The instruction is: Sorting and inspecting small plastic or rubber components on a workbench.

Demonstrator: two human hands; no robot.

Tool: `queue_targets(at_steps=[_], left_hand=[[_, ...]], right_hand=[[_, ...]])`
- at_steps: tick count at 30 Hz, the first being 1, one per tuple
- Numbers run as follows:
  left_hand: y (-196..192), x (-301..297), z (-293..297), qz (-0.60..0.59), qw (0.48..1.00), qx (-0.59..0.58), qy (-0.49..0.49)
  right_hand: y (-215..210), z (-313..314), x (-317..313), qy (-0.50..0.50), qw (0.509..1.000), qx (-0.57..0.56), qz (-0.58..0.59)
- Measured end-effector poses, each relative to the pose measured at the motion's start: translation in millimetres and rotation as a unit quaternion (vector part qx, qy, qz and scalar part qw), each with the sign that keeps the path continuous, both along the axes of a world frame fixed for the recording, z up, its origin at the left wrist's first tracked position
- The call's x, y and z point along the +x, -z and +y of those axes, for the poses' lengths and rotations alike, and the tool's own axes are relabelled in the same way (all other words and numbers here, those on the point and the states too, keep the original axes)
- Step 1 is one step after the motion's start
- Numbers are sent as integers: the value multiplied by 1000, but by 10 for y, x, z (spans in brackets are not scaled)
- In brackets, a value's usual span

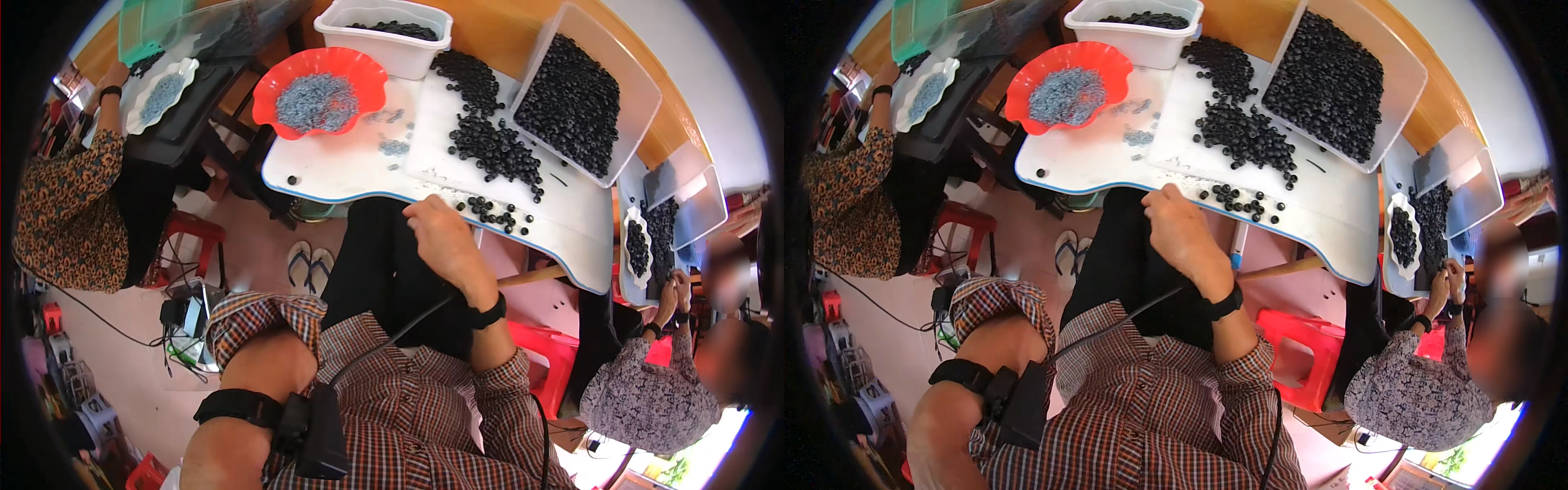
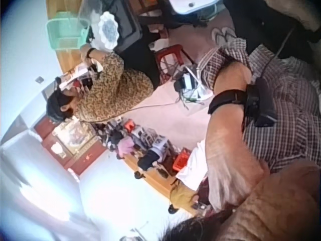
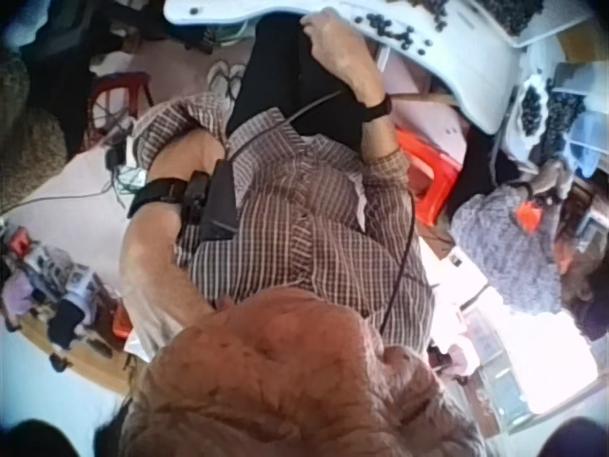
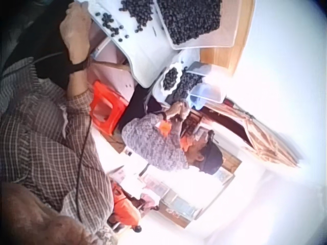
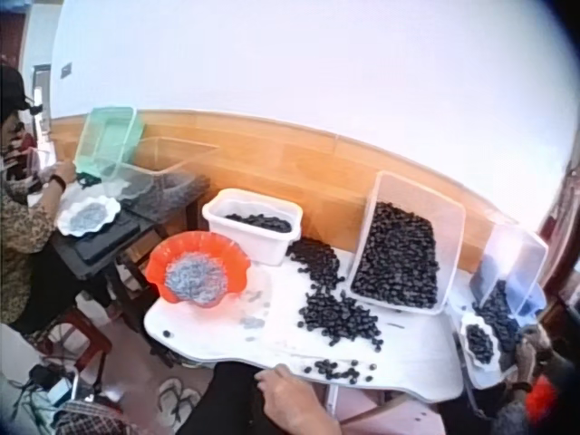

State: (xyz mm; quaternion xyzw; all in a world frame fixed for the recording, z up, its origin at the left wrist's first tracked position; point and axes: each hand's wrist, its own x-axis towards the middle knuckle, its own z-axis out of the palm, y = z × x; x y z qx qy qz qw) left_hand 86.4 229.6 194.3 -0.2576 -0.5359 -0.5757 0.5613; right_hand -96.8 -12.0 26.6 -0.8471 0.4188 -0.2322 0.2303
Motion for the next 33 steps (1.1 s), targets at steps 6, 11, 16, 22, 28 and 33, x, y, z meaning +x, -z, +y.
queue_targets(at_steps=[6, 11, 16, 22, 28, 33], left_hand=[[-69, 23, -136, -1, 1000, -9, 22], [103, 112, -304, 0, 999, -13, 42], [135, 142, -296, 10, 1000, -15, 25], [192, 158, -365, 23, 999, -13, 25], [188, 166, -388, 27, 999, -5, 28], [25, 112, -526, 26, 999, 8, 27]], right_hand=[[84, -320, 208, 63, 996, -56, -38], [227, -503, 330, 90, 994, -47, -42], [256, -508, 462, 120, 989, -80, 14], [248, -530, 521, 132, 987, -84, 46], [258, -542, 410, 130, 990, -50, 12], [175, -581, 141, 92, 996, 10, -17]])
